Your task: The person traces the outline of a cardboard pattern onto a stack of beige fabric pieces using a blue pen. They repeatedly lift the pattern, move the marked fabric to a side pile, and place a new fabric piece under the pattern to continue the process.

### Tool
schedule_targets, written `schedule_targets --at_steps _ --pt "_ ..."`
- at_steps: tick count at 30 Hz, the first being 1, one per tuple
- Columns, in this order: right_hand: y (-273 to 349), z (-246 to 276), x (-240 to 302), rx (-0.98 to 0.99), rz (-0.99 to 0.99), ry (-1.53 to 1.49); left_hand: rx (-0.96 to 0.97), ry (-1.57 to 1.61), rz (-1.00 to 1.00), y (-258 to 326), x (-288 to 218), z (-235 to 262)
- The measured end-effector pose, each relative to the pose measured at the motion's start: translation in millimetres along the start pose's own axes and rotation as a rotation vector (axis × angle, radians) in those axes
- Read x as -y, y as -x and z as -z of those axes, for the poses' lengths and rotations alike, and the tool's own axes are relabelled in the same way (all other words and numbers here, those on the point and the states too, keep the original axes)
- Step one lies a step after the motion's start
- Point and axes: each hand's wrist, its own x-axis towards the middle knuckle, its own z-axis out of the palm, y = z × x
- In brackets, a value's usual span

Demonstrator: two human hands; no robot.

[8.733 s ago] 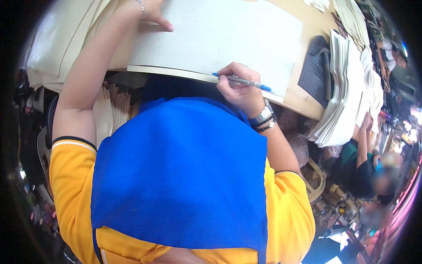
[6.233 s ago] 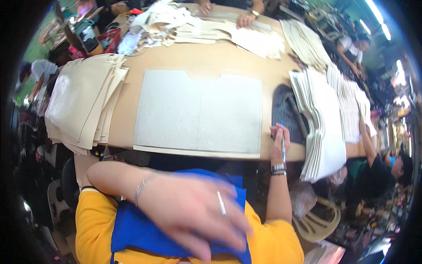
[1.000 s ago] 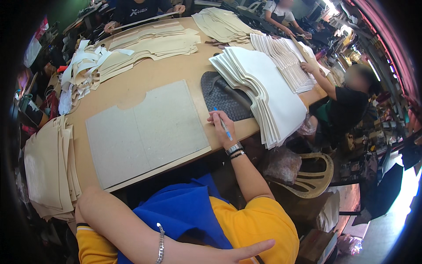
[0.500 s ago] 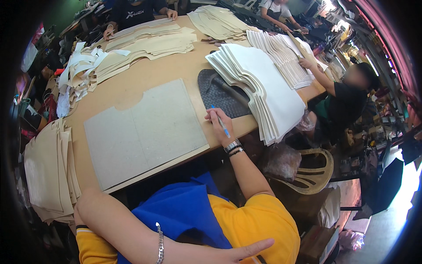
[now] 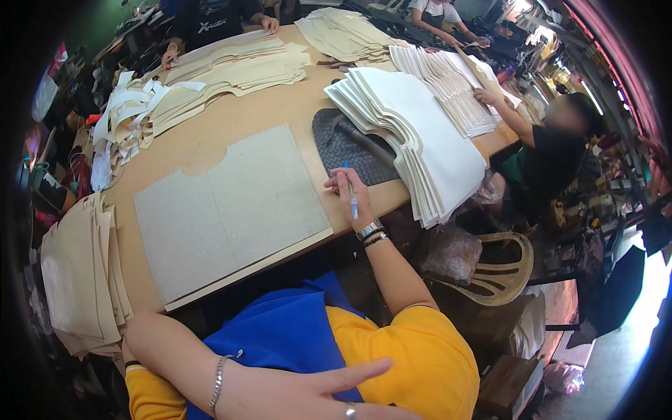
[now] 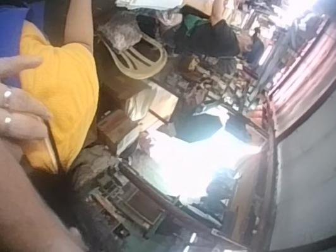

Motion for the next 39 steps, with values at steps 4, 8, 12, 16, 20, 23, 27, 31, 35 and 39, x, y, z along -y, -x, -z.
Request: schedule_targets --at_steps 4,8,12,16,20,23,27,31,35,39 --pt "0.9 0.9 0.9 0.016 0.009 0.039 0.18 0.053 0.207 10.9 -9.9 17.2" --pt "0.1 0.3 -4.7 0.0 0.052 0.165 0.078 0.163 0.241 43.7 6.8 37.5" --pt "3.5 -6.2 4.5 0.017 0.158 0.387 -0.431 -0.117 0.789 139.4 38.2 39.9" --pt "7.8 -11.1 23.6 0.075 0.216 0.619 -0.379 -1.018 1.511 233.9 72.5 10.0" --pt "5.7 -17.3 30.5 0.178 0.042 0.413 -0.328 -1.041 1.665 262.6 86.4 -11.1" --pt "0.1 -21.2 29.8 0.153 0.056 0.388 -0.326 -1.049 1.664 258.0 90.4 -14.6" --pt "-6.1 -21.7 46.9 0.184 -0.283 0.081 -0.297 -1.039 1.633 250.2 85.4 -20.2" --pt "-3.9 -14.4 72.3 0.376 -0.317 0.011 -0.283 -0.917 1.618 249.0 71.7 -20.5" --pt "-3.2 -3.4 79.3 0.26 0.126 0.242 -0.787 -1.131 1.816 316.5 77.6 -3.9" --pt "-4.7 10.6 111.5 0.009 0.192 0.161 -0.981 -1.249 2.215 355.7 70.9 9.5"
